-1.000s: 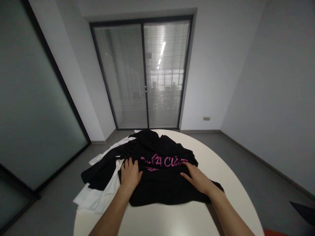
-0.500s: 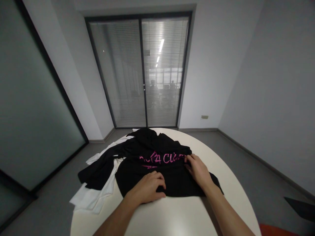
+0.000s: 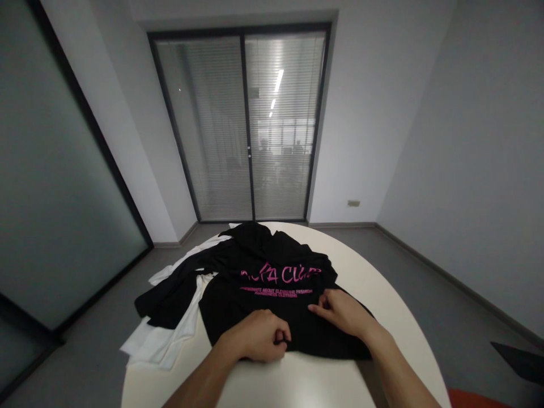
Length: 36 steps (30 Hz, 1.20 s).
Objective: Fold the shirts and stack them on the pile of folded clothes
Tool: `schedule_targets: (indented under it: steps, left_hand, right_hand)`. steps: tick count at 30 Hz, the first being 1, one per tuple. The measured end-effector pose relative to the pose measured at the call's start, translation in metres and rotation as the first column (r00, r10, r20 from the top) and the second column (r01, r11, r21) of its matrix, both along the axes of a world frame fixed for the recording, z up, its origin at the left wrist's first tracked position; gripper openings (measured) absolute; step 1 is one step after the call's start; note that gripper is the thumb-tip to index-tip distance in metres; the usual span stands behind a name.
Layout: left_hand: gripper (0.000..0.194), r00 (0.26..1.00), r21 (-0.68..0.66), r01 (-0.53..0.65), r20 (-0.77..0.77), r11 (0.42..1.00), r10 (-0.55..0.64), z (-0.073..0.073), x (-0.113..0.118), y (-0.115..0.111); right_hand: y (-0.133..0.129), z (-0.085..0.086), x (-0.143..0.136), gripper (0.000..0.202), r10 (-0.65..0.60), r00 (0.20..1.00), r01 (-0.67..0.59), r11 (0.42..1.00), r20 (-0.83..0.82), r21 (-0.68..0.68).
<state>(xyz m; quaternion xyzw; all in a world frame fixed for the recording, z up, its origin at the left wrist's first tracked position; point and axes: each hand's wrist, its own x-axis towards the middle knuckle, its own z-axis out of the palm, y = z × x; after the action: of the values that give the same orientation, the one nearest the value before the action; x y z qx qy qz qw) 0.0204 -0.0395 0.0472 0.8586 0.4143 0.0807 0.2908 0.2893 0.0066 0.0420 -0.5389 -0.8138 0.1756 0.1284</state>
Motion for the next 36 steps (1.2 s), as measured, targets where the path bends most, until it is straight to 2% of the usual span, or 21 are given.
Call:
schedule_targets:
  steps: [3,5,7,9,11,13,14,15,17,20,23,26,28,32,36]
  left_hand:
    - [0.021,0.996,-0.285,0.083,0.003,0.955,-0.086,-0.004,0.001,-0.004]
    - [0.023,0.992,-0.42,0.12,0.026,0.9,-0.12,-0.005,0.001,-0.006]
    - [0.027,0.99,-0.463,0.139,0.064,0.875,-0.124,-0.004,0.003,-0.007]
    - [0.028,0.991,-0.36,0.112,0.106,0.926,-0.079,-0.002,0.005,-0.006]
    - [0.03,0.987,-0.124,0.063,0.155,0.99,-0.043,-0.001,0.008,-0.005]
    - [0.043,0.98,0.089,0.059,0.182,0.994,-0.075,-0.004,0.01,-0.004]
    - [0.051,0.979,0.144,0.077,0.176,0.987,-0.102,-0.007,0.011,-0.004]
    - [0.06,0.98,0.172,0.095,0.159,0.98,-0.123,-0.01,0.012,-0.004]
    - [0.069,0.986,0.19,0.112,0.103,0.975,-0.133,-0.018,0.013,-0.004]
    - [0.071,0.994,0.187,0.099,0.025,0.977,-0.105,-0.027,0.013,-0.003]
    - [0.072,0.998,0.173,0.056,-0.016,0.983,-0.054,-0.027,0.012,0.0]
    - [0.073,1.0,0.221,0.01,-0.008,0.975,-0.009,-0.022,0.012,0.001]
    - [0.066,0.998,0.275,0.04,0.042,0.961,-0.053,-0.018,0.014,-0.001]
    - [0.049,0.96,0.307,0.192,0.138,0.932,-0.243,-0.014,0.024,-0.01]
    - [0.042,0.926,0.373,0.324,0.065,0.869,-0.373,-0.02,0.036,-0.018]
  right_hand:
    - [-0.005,0.006,-0.005,0.048,-0.018,0.998,0.02,0.999,0.055,-0.041]
    - [-0.006,0.01,-0.009,0.043,-0.045,0.998,0.043,0.998,0.04,0.043]
    - [-0.004,0.011,-0.012,0.033,-0.059,0.998,0.058,0.988,0.002,0.145]
    - [0.0,0.007,-0.011,0.025,-0.085,0.996,0.084,0.97,-0.005,0.227]
    - [0.006,0.0,-0.004,0.027,-0.189,0.982,0.177,0.949,0.024,0.261]
    - [0.011,-0.009,0.008,0.034,-0.361,0.93,0.336,0.909,0.062,0.245]
    - [0.013,-0.014,0.015,0.037,-0.441,0.893,0.415,0.883,0.087,0.218]
    - [0.015,-0.018,0.023,0.039,-0.502,0.857,0.479,0.859,0.116,0.181]
    - [0.019,-0.025,0.037,0.039,-0.548,0.819,0.539,0.836,0.169,0.1]
    - [0.024,-0.031,0.049,0.031,-0.497,0.854,0.5,0.866,0.153,0.02]
    - [0.031,-0.035,0.051,0.026,-0.464,0.884,0.458,0.884,0.061,0.088]
    - [0.037,-0.037,0.048,0.026,-0.466,0.885,0.459,0.868,-0.008,0.188]
    - [0.039,-0.039,0.047,0.027,-0.473,0.881,0.466,0.865,-0.006,0.186]
    - [0.039,-0.038,0.05,0.033,-0.514,0.854,0.506,0.856,0.077,0.105]
    - [0.038,-0.032,0.053,0.036,-0.559,0.815,0.562,0.827,0.152,0.031]
